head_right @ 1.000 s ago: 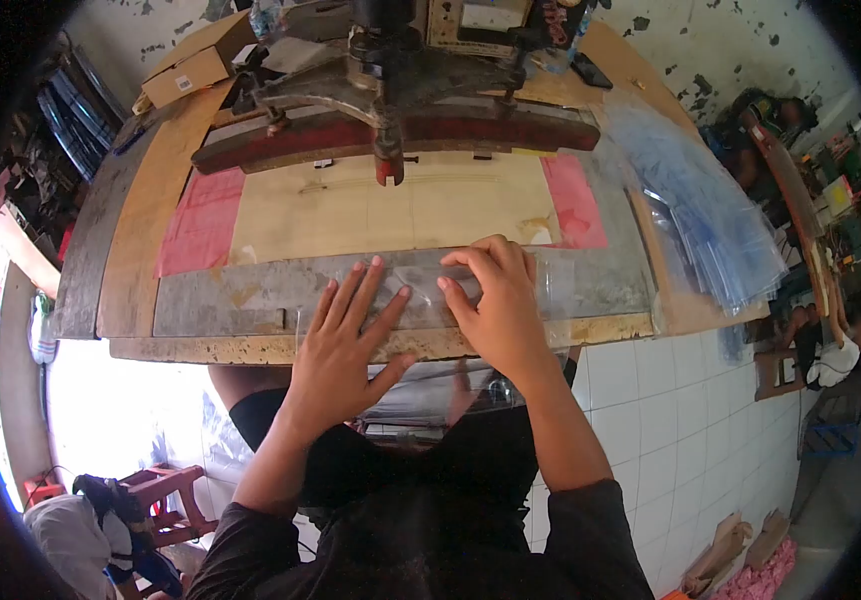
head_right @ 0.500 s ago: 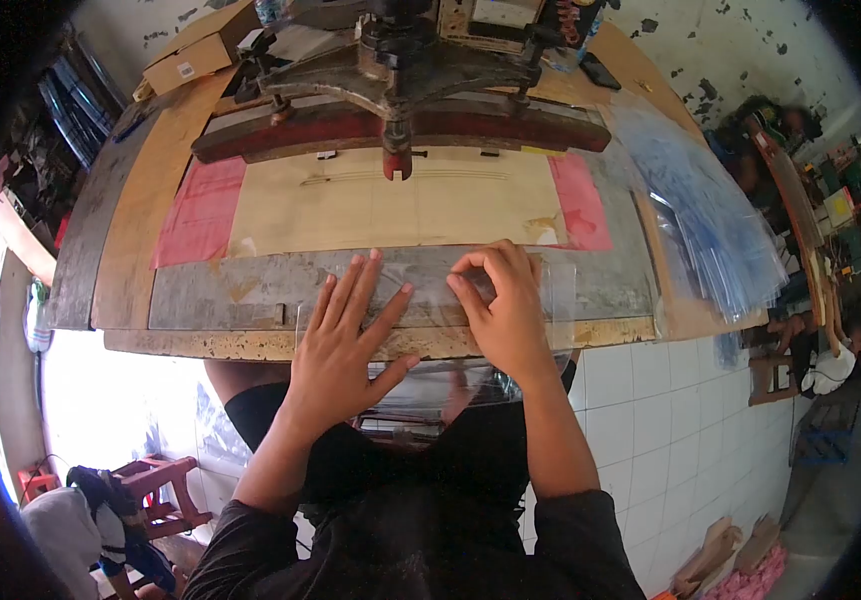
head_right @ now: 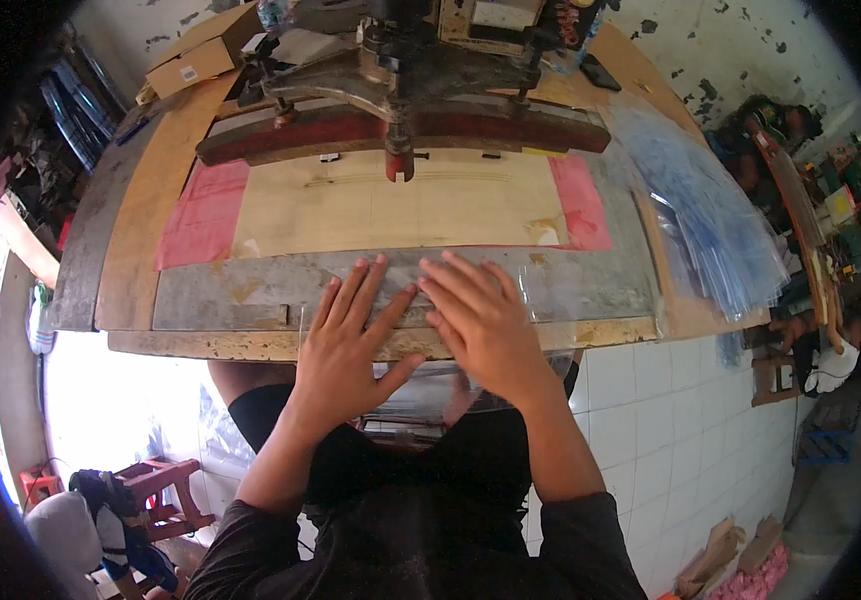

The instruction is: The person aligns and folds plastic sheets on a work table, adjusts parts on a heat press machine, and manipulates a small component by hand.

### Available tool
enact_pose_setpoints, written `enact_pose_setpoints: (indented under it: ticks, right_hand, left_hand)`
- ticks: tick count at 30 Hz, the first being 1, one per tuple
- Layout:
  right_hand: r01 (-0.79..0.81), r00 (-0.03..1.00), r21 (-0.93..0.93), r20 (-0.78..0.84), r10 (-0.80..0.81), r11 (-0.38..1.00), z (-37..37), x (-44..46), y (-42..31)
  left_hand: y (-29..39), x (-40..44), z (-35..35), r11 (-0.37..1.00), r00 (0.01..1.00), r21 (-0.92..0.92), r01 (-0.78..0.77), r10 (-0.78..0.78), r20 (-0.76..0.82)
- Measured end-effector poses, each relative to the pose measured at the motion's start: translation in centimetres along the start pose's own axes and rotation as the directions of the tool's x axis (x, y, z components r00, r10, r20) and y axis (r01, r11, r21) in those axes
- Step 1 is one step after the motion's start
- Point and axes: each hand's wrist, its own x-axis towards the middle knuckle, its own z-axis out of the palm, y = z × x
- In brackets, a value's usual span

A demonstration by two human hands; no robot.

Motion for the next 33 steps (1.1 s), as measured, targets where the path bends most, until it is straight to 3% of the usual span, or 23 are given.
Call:
enact_pose_setpoints:
  ticks: [2, 5, 12, 14, 18, 33]
  right_hand:
    - [0.012, 0.986, -0.132, 0.165, 0.010, 0.991, 0.1, -0.9, -0.9]
    - [-0.095, 0.985, -0.143, 0.132, 0.114, 0.985, -0.1, -1.6, -2.5]
    - [-0.110, 0.975, -0.199, 0.170, 0.145, 0.974, -1.4, -2.8, -1.6]
    - [-0.222, 0.958, -0.230, 0.128, 0.255, 0.948, -1.8, -3.7, -1.2]
    - [-0.290, 0.940, -0.329, 0.079, 0.332, 0.899, -2.8, -5.7, 0.3]
    - [-0.380, 0.914, -0.431, -0.036, 0.405, 0.819, -1.9, -6.9, 0.0]
  left_hand:
    - [0.1, 0.0, 0.1, 0.999, 1.000, -0.033, 0.020, -0.020, -0.008]
    - [0.1, 0.0, 0.1, 0.999, 1.000, -0.034, 0.027, -0.027, -0.002]
    - [0.0, 0.1, -0.1, 0.998, 0.999, -0.047, 0.035, -0.035, -0.004]
    - [-0.1, 0.0, 0.0, 0.997, 0.999, -0.062, 0.037, -0.037, -0.006]
    - [0.0, 0.0, 0.0, 0.998, 0.999, -0.061, 0.036, -0.036, 0.001]
    - [0.0, -0.2, 0.0, 0.999, 1.000, -0.039, 0.015, -0.016, -0.020]
